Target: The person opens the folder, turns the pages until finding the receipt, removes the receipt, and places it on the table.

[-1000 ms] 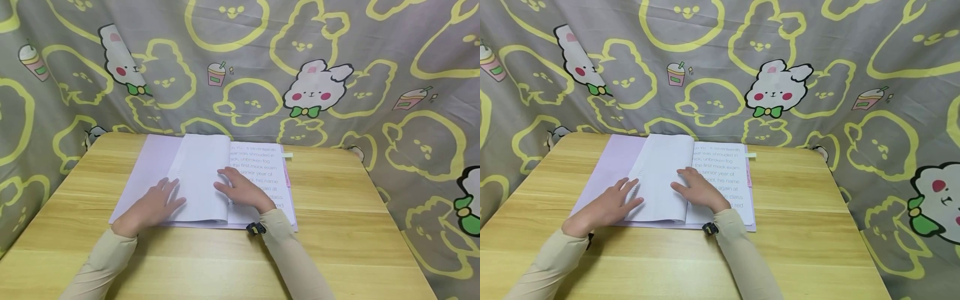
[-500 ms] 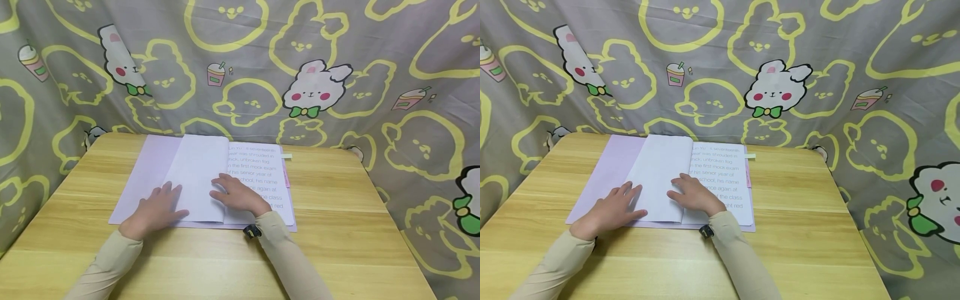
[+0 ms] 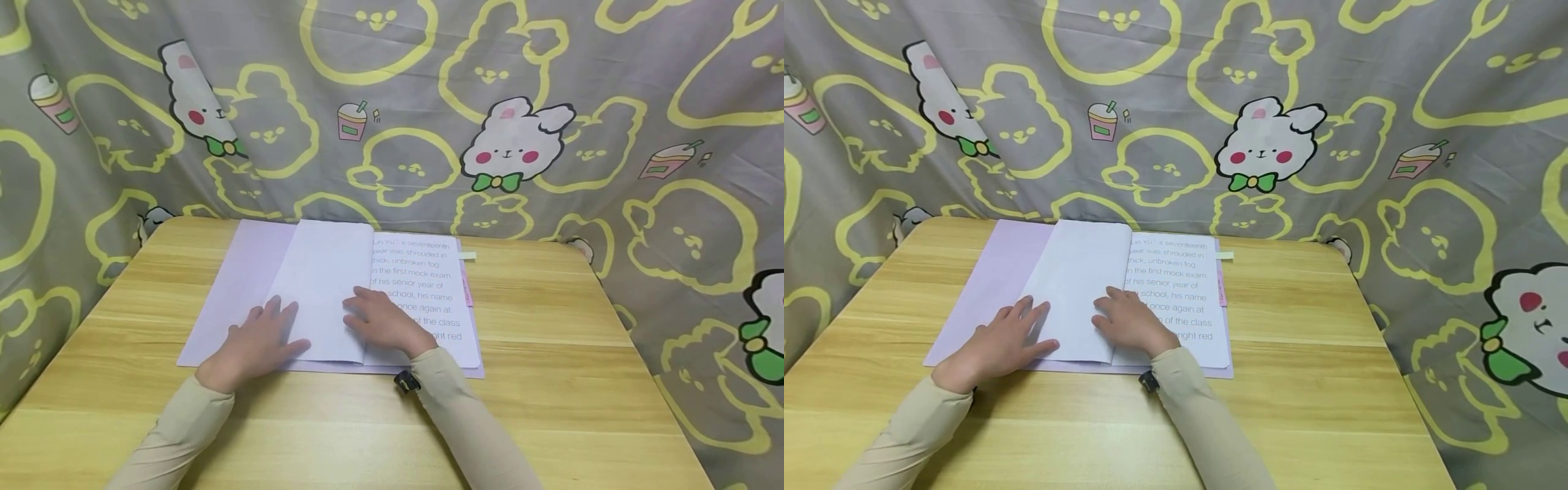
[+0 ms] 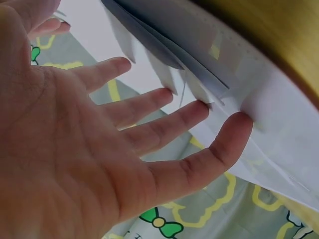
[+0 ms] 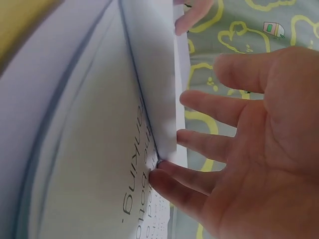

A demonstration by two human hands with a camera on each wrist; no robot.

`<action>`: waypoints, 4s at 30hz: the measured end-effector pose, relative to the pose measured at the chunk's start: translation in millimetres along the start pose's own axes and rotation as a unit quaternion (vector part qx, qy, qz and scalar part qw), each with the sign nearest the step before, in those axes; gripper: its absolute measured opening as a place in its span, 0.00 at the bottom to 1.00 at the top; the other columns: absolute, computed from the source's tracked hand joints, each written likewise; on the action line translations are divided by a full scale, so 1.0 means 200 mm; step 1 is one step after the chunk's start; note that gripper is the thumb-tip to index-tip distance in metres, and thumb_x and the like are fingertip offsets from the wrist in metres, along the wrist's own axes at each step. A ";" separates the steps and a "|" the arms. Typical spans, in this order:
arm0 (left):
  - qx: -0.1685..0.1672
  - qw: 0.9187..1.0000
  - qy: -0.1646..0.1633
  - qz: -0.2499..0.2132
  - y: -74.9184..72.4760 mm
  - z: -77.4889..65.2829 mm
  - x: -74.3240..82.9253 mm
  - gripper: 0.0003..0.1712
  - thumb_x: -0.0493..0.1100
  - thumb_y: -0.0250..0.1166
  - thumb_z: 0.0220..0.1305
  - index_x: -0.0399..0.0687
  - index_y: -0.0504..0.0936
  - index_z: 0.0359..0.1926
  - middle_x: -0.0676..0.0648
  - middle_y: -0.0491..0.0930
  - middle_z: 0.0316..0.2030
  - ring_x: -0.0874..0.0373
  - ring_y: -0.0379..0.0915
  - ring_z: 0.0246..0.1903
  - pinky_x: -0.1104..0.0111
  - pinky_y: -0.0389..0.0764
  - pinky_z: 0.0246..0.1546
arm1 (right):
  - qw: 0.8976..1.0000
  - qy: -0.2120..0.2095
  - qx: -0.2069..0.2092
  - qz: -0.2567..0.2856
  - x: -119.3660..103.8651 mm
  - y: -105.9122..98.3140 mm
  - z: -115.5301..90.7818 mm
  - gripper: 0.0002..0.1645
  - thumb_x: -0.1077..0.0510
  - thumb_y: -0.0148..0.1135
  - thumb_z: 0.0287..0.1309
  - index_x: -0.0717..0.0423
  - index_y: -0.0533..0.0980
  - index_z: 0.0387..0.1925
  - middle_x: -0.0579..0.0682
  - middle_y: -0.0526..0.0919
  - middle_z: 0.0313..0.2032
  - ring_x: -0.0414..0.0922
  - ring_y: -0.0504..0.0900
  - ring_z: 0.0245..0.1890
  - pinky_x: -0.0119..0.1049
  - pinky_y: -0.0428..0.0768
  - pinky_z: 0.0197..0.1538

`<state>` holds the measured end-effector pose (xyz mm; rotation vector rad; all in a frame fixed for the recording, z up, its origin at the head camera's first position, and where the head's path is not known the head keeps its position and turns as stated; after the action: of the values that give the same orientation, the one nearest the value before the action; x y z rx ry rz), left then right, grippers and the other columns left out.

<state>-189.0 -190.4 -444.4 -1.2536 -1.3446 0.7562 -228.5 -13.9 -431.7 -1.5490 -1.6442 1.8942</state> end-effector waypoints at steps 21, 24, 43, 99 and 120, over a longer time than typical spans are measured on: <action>-0.001 1.000 0.007 0.023 0.00 0.00 0.02 0.41 0.64 0.63 0.67 0.45 0.70 0.73 0.34 0.66 0.68 0.29 0.63 0.62 0.25 0.71 0.41 | 0.998 0.003 0.013 -0.056 0.01 -0.02 0.00 0.38 0.49 0.65 0.67 0.51 0.66 0.74 0.55 0.63 0.76 0.55 0.65 0.74 0.47 0.63 0.76; -0.003 1.000 0.005 0.022 0.01 0.00 0.02 0.41 0.64 0.63 0.67 0.45 0.70 0.72 0.34 0.66 0.68 0.30 0.63 0.61 0.25 0.71 0.40 | 0.999 0.010 0.022 -0.024 0.04 -0.05 -0.01 0.38 0.50 0.66 0.66 0.51 0.66 0.74 0.54 0.66 0.74 0.53 0.67 0.72 0.45 0.64 0.75; -0.002 1.000 0.001 0.023 0.02 0.01 0.00 0.42 0.64 0.63 0.68 0.45 0.68 0.73 0.33 0.64 0.70 0.28 0.61 0.64 0.23 0.69 0.43 | 0.992 0.062 0.096 0.045 0.28 -0.30 -0.08 0.36 0.48 0.65 0.68 0.51 0.68 0.73 0.52 0.71 0.72 0.51 0.69 0.72 0.47 0.66 0.74; -0.002 1.000 0.004 0.025 0.01 0.00 0.02 0.41 0.63 0.63 0.68 0.45 0.69 0.73 0.33 0.65 0.69 0.28 0.62 0.63 0.24 0.70 0.42 | 0.950 0.220 0.159 0.157 0.80 -0.50 -0.32 0.46 0.48 0.62 0.70 0.60 0.53 0.79 0.65 0.58 0.77 0.63 0.62 0.75 0.58 0.63 0.74; 0.002 1.000 0.006 0.028 0.01 0.00 0.02 0.41 0.63 0.62 0.68 0.45 0.69 0.73 0.34 0.65 0.69 0.29 0.62 0.62 0.25 0.70 0.41 | 0.931 0.224 0.155 0.242 0.85 -0.51 -0.36 0.42 0.47 0.58 0.73 0.55 0.54 0.79 0.59 0.64 0.74 0.59 0.73 0.67 0.50 0.82 0.58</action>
<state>-187.8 -186.5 -446.0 -1.2948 -1.3036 0.7885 -293.3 187.7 -432.2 -2.1656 -0.7794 1.6972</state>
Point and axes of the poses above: each hand's wrist, its own z-axis towards the middle knuckle, its own y-axis out of the palm, x = y × z, the point moved 9 cm from there along z, towards the middle knuckle
